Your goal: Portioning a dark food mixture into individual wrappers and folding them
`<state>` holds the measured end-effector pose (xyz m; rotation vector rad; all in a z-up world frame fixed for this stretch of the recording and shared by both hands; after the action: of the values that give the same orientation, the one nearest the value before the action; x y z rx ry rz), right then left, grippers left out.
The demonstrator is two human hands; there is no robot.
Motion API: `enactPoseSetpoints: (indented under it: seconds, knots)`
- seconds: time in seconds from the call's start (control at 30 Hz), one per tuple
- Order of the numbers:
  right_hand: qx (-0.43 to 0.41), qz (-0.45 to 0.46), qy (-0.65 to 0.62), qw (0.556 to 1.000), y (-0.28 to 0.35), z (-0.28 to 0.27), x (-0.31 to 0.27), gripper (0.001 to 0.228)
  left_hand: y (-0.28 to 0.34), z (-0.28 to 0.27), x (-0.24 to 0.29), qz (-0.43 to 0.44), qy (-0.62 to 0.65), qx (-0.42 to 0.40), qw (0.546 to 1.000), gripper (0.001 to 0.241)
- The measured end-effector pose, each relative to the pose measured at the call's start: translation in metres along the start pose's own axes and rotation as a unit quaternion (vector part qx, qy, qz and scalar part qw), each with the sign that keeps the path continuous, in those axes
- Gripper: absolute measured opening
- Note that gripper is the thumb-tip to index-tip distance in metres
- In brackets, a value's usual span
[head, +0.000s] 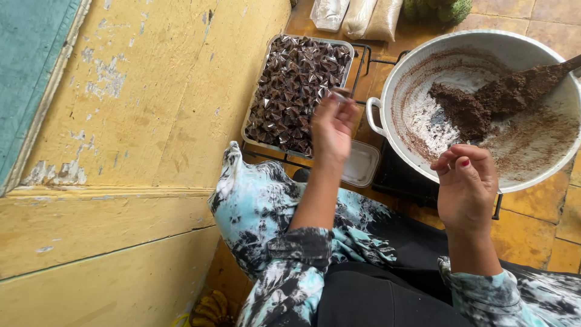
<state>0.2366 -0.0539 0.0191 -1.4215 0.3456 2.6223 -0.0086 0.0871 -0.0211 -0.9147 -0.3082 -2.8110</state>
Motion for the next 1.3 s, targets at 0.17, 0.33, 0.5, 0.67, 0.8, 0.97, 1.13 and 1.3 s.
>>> enactPoseSetpoints:
  seconds: [0.17, 0.33, 0.5, 0.67, 0.8, 0.97, 1.13, 1.3]
  knots:
    - [-0.021, -0.005, 0.005, 1.000, -0.006, -0.001, 0.006, 0.016, -0.080, -0.061, 0.040, 0.098, -0.051, 0.175, 0.978, 0.021]
    - [-0.018, -0.010, 0.001, 1.000, -0.008, -0.002, -0.002, 0.010, -0.129, -0.110, 0.039, 0.107, -0.019, 0.260, 0.960, 0.026]
    - [-0.014, -0.027, 0.124, 0.992, -0.014, -0.021, -0.022, 0.010, -0.118, -0.095, 0.058, 0.090, -0.125, 0.262, 0.953, 0.043]
    - [0.126, -0.085, 0.687, 0.711, -0.047, -0.113, -0.031, 0.015, -0.081, -0.076, 0.026, 0.048, -0.247, 0.157, 0.955, 0.026]
    - [0.145, 0.189, 0.801, 0.550, -0.052, -0.142, -0.006, 0.041, -0.027, -0.040, -0.025, -0.214, -0.548, -0.132, 0.798, 0.023]
    - [0.165, 0.185, 0.827, 0.504, -0.061, -0.175, 0.027, 0.036, 0.006, -0.076, -0.090, -0.338, -0.670, -0.190, 0.632, 0.024]
    - [0.172, 0.215, 0.824, 0.495, -0.065, -0.192, 0.044, 0.033, -0.002, -0.160, -0.166, -0.141, -0.858, -0.237, 0.434, 0.027]
    - [0.227, -0.035, 0.820, 0.524, -0.073, -0.209, 0.043, 0.023, 0.014, -0.190, -0.188, -0.037, -0.853, -0.287, 0.434, 0.037]
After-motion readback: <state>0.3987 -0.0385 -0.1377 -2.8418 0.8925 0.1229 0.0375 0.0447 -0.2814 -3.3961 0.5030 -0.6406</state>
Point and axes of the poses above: each hand's wrist, its own y-axis away from the middle knuckle, its own z-axis out of the palm, x = y × z, the point moved 9 cm from there along -y, towards the middle knuckle, and after that the axes turned 9 degrees about z, right-handed, at the moved point
